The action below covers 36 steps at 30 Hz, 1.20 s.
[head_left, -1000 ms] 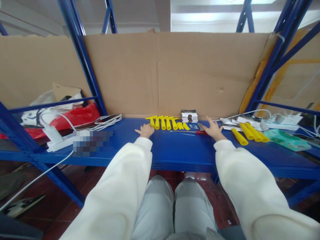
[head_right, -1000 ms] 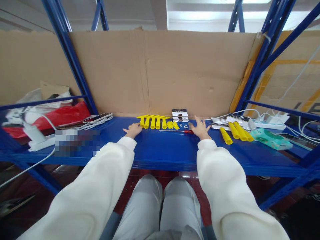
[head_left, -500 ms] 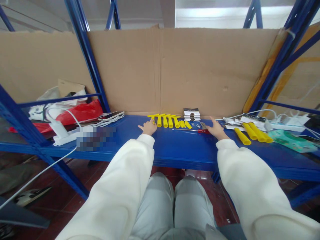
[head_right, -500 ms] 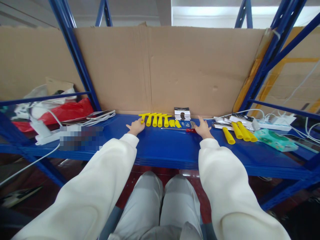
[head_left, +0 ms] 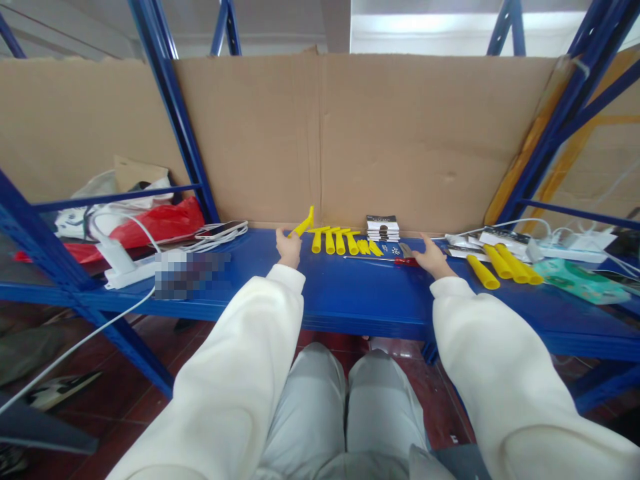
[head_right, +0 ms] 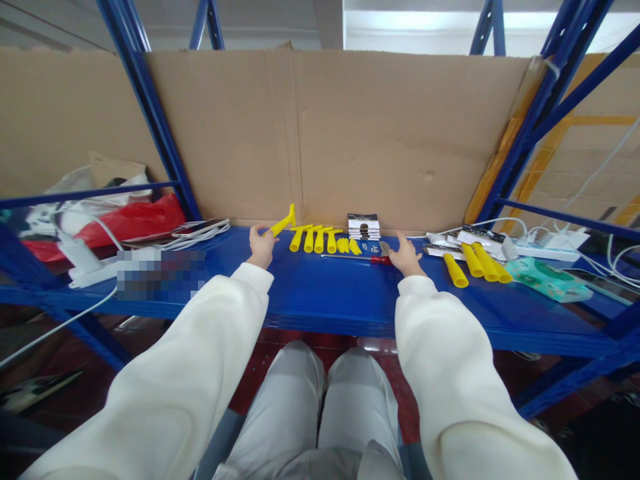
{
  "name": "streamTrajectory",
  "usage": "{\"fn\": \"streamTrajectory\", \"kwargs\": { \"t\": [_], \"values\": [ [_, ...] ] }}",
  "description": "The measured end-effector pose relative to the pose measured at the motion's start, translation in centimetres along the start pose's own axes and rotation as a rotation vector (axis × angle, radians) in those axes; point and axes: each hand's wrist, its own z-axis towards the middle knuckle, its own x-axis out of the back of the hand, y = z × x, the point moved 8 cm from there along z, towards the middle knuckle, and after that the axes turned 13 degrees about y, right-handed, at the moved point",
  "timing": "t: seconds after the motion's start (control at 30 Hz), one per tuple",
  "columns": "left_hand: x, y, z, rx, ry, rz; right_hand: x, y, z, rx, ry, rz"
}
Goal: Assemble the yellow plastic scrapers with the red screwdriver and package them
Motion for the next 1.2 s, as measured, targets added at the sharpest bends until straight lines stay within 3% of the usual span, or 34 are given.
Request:
{"fn": "streamTrajectory", "kwargs": {
  "t": [0.07,0.13,0.2,0.33,0.53,0.67,0.9,1.03,1.2],
  "values": [
    [0.3,-0.8,0.0,0.213,0.072,-0.2,0.2,-0.1,-0.1,-0.015,-0.005,-0.016],
    [-0.3,-0.5,-0.4,0.296,0.015,-0.402,0.3,-0.2,-0.2,-0.027,-0.007,-0.024],
    [-1.0,0.3,-0.8,0.313,-0.099,-0.522,0.4,-0.3,-0.3,-0.034,-0.003,-0.027],
    [-2.4,1.5,-2.1,0.289,-0.341,-0.511,0.3,-0.3,-0.3,-0.044,0.001,-0.03],
    [-3.2,2.1,-3.0,0.295,-0.422,-0.565,0.3,-0.1,-0.3,-0.065,-0.003,-0.041],
    [-2.9,2.4,-2.8,0.236,-0.38,-0.571,0.3,-0.1,-0.4,-0.072,-0.007,-0.043],
    [-2.0,2.4,-1.4,0.073,-0.165,-0.512,0.5,-0.2,-0.5,-0.079,-0.008,-0.038],
    [-1.8,2.6,-1.4,-0.041,-0.162,-0.445,0.9,-0.5,-0.8,-0.1,-0.018,-0.04],
    [-2.3,3.5,-1.6,-0.303,-0.233,-0.348,0.9,-0.8,-1.0,-0.112,-0.034,-0.049]
  ]
}}
